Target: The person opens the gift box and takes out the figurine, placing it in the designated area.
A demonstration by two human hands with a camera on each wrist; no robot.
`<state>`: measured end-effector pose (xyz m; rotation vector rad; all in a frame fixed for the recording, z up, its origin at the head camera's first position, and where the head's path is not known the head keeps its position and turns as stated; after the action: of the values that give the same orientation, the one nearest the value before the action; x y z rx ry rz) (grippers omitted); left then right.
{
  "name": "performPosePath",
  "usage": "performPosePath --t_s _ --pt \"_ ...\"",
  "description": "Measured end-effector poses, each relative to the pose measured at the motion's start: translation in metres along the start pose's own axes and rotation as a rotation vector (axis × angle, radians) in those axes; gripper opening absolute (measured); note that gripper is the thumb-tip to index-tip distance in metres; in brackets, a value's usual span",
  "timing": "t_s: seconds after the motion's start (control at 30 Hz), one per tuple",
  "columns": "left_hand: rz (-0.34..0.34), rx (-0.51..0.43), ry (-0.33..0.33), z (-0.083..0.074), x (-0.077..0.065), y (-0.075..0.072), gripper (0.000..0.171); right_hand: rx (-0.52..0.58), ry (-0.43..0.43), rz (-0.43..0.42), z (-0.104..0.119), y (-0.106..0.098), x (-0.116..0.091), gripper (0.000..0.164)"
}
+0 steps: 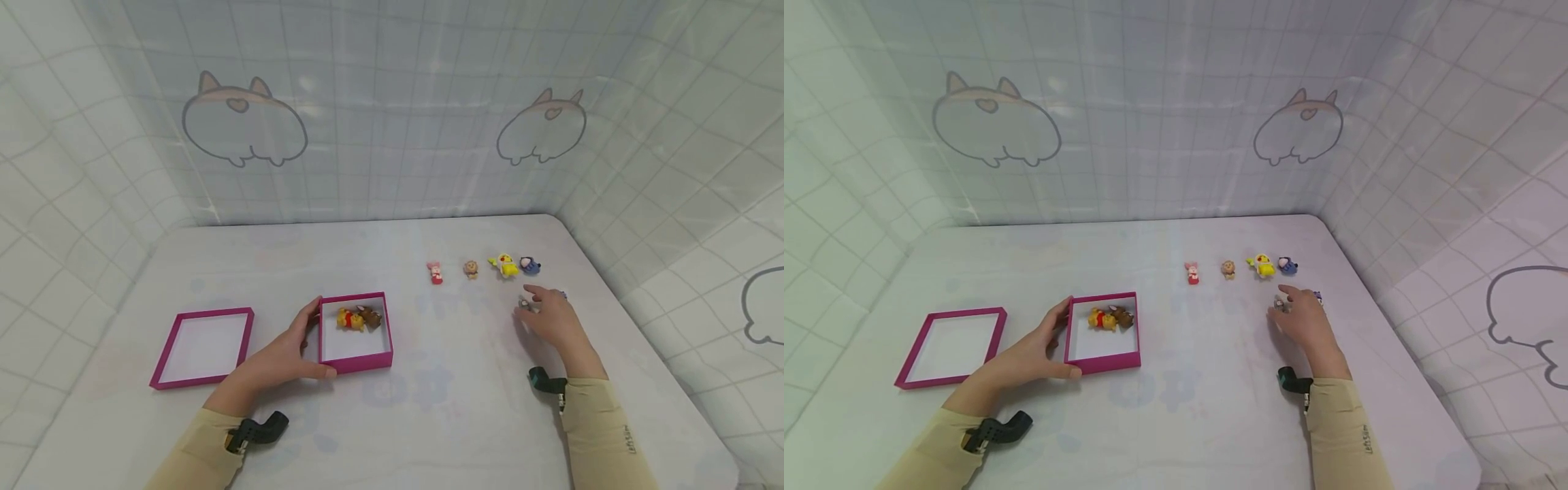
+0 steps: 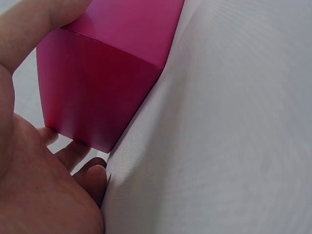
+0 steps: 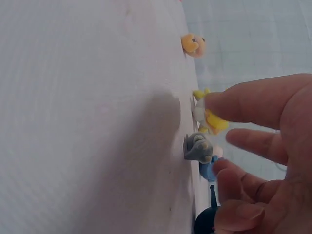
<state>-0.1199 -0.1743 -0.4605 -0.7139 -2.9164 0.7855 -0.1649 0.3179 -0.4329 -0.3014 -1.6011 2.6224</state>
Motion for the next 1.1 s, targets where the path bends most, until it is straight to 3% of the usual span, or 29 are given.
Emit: performPosePath --t_s 0.27,0.5,0.7,0.9,1.1 --pt "-0.017 -0.008 -0.028 0.000 -0.007 -0.001 0.130 0.087 -0.076 -0.109 0.009 0.002 0.005 0.056" --pt "-0.037 -0.006 -0.036 0.002 -0.010 -0.001 0.130 0.159 -0.158 -0.148 0.017 0.002 0.010 0.052" --pt "-0.055 -0.017 -0.040 0.004 -0.008 0.002 0.131 0.195 -0.214 -0.121 0.024 0.011 0.021 0.051" --pt "-0.028 -0.026 -0.045 0.004 0.001 0.011 0.131 0.215 -0.278 -0.070 0.033 0.014 0.014 0.049" --pt "-0.022 -0.004 -0.020 0.000 0.011 0.014 0.131 0.242 -0.382 -0.045 0.065 0.004 0.007 0.045"
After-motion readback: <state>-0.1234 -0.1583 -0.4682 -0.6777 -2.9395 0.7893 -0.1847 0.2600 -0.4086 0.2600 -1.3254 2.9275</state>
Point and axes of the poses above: each hand's wrist, its own x-axis towards the middle knuckle, its own y-axis out of the palm, z = x × y, the point moved 3 cm from there along x, towards the middle knuckle, and after that the axes turned 5 degrees about y, right-handed, at the moved point
